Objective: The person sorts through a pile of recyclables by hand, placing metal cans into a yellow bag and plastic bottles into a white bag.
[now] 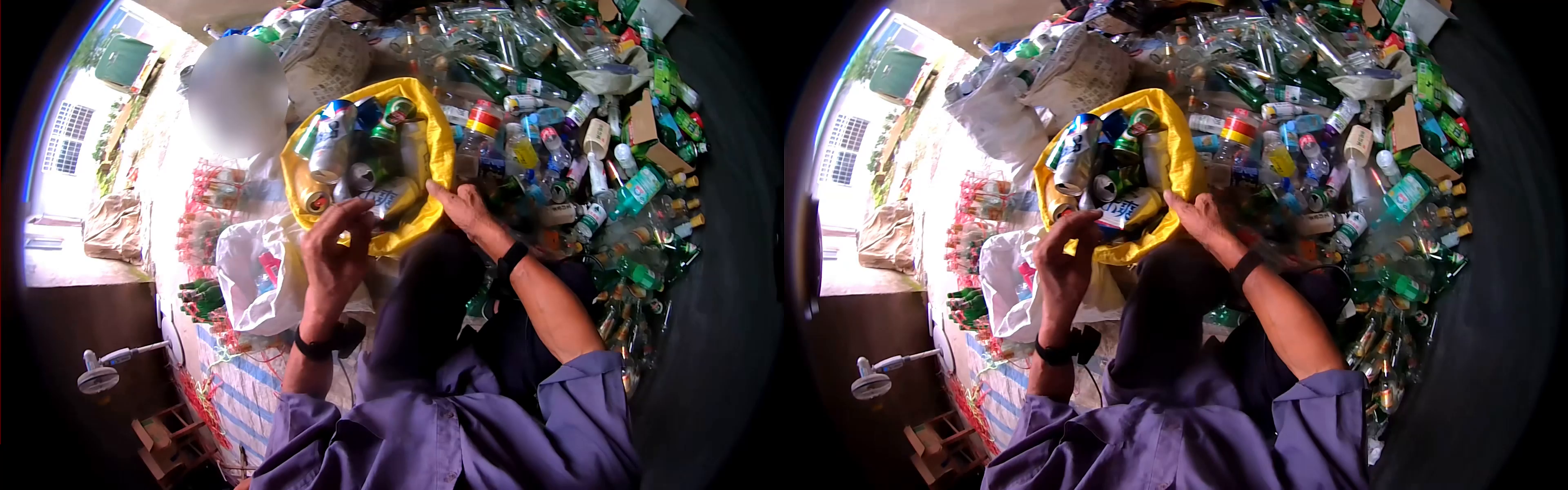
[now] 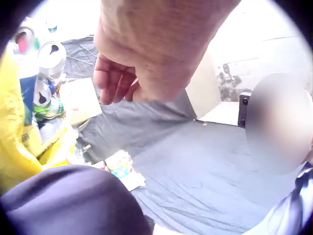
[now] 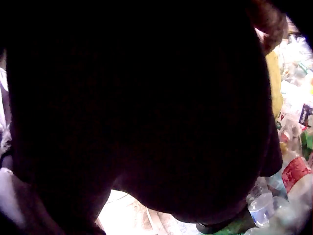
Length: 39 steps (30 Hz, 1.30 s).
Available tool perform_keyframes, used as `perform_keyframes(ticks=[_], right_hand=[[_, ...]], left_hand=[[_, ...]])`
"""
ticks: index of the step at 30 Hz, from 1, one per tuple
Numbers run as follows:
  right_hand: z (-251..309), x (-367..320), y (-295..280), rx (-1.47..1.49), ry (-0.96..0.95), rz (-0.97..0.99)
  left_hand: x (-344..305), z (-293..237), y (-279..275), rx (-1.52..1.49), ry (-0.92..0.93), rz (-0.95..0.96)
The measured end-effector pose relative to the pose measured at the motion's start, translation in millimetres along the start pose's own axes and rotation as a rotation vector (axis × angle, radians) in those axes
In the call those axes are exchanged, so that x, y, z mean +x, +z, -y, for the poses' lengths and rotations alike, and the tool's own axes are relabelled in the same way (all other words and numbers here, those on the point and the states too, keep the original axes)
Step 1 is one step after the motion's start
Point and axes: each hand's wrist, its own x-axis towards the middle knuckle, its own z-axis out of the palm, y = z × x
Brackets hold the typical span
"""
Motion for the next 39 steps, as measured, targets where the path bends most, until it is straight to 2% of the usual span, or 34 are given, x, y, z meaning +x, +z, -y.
perform_keyframes(ticks=[1, 2, 3, 4, 5, 6, 7, 8, 9, 11, 12, 14, 15, 17, 19, 21, 22, 25, 26, 29, 31, 34, 37, 39], right_hand=[[-14, 20, 7, -0.004, -0.088, -0.075], [-34, 34, -5, 0.061, 0.0, -0.077], [-4, 20, -27, 0.125, 0.088, -0.08], [5, 15, -45, 0.29, 0.097, -0.075], [7, 18, -64, 0.296, 0.14, -0.081], [-1, 28, -84, 0.242, 0.121, -0.136], [-8, 31, -102, 0.173, 0.022, -0.242], [-36, 48, -121, 0.089, -0.11, -0.259], [-60, 70, -133, -0.238, -0.201, -0.367], [-68, 74, -139, -0.506, -0.268, -0.427], [-74, 71, -137, -0.504, -0.26, -0.43], [-86, 64, -130, -0.882, -0.359, -0.295], [-95, 65, -127, -0.88, -0.356, -0.291], [-114, 64, -117, -1.181, -0.298, -0.026], [-136, 73, -111, -1.177, -0.288, 0.02], [-144, 81, -103, -1.263, -0.392, -0.044], [-140, 88, -103, -1.308, -0.314, 0.046], [-170, 101, -103, -1.371, -0.345, 0.02], [-176, 104, -105, -1.362, -0.432, 0.006], [-180, 109, -103, -1.361, -0.449, -0.033], [-173, 100, -99, -1.345, -0.53, -0.083], [-172, 91, -98, -1.356, -0.469, -0.071], [-175, 93, -102, -1.358, -0.556, -0.11], [-168, 93, -111, -1.196, -0.512, -0.036]], left_hand=[[2, -5, -3, -0.04, -0.063, 0.029], [6, -13, 0, -0.15, -0.073, 0.002], [8, -20, 4, -0.162, -0.077, 0.007], [8, -25, 7, -0.238, -0.078, -0.009], [7, -31, 10, -0.314, -0.08, -0.029], [7, -36, 13, -0.26, -0.05, -0.031], [6, -34, 14, -0.271, -0.055, -0.033], [6, -31, 16, -0.222, 0.009, -0.009], [6, -29, 17, -0.171, 0.073, 0.018], [6, -24, 18, -0.189, 0.049, 0.024], [5, -18, 18, -0.198, 0.016, 0.009], [0, -5, 14, -0.199, -0.059, -0.01], [-2, 2, 12, -0.197, -0.063, -0.007], [-9, 14, 6, -0.26, -0.229, -0.024], [-15, 27, 2, -0.249, -0.236, -0.028], [-20, 35, -4, -0.047, -0.265, -0.038], [-21, 34, -6, -0.041, -0.28, -0.039], [-29, 46, -8, -0.068, -0.304, -0.026], [-30, 51, -9, -0.004, -0.285, 0.004], [-25, 50, -7, -0.067, -0.299, 0.01], [-22, 52, -6, -0.066, -0.286, 0.012], [-25, 54, -4, -0.107, -0.292, 0.018], [-33, 56, -7, -0.144, -0.311, 0.01], [-36, 55, -12, -0.02, -0.211, 0.067]])
